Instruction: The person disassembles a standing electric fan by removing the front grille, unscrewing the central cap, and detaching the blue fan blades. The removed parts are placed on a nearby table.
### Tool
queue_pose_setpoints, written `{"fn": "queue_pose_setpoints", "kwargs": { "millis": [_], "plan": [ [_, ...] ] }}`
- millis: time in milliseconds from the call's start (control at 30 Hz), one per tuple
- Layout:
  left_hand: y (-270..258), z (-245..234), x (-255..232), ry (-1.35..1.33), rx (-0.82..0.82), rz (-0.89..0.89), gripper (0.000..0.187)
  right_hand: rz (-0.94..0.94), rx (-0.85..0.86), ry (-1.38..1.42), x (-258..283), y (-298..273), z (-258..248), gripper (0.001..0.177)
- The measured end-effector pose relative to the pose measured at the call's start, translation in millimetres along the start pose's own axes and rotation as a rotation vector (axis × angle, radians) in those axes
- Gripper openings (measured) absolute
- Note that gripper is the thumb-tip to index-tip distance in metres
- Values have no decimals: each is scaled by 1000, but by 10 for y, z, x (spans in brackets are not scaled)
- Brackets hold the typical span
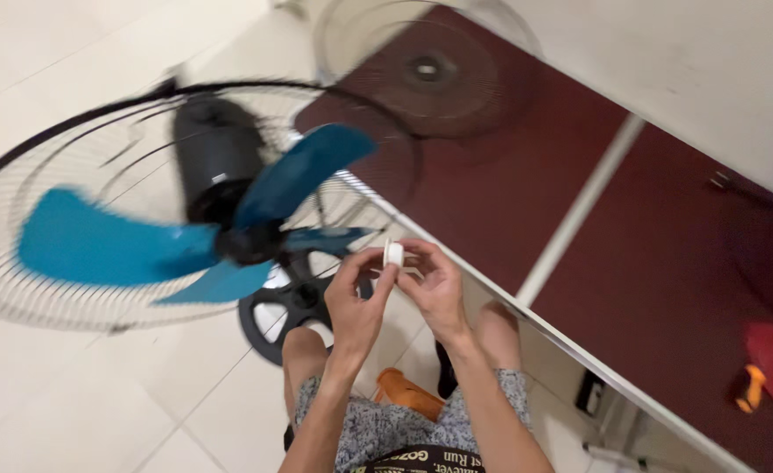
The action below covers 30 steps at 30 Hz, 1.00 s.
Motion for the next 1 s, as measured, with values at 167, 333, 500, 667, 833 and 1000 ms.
{"fn": "queue_pose_setpoints", "kwargs": {
  "millis": [167,333,500,667,833,1000],
  "plan": [
    [-245,652,-39,-138,256,-82,39,-13,-258,-94,374,-146,-688,48],
    [-751,1442,-87,-223,507,-157,36,-204,-496,-285,739,-391,-1523,48],
    [-1344,2142,-147,-186,766,-236,34,-214,-749,-503,1004,-745,-2358,46],
    [-1956,2732,-99,-79,961,-204,32,-237,-903,-524,1059,-1114,-3128,48],
    [-2492,3236,-93,-53,1141,-81,29,-195,-1127,-553,1098,-1481,-3735,49],
    [-2971,3643,-121,-59,1183,207,28,-190,-1272,-602,1238,-1730,-4202,51]
  ]
}}
Point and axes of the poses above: each hand's wrist, its own y-axis towards the middle knuckle, its own z-axis out of the palm, x = y × z, the point moved 1 cm from there along y, towards the middle knuckle, and after that the axes turned 15 degrees about -x, right-handed, at the moved point
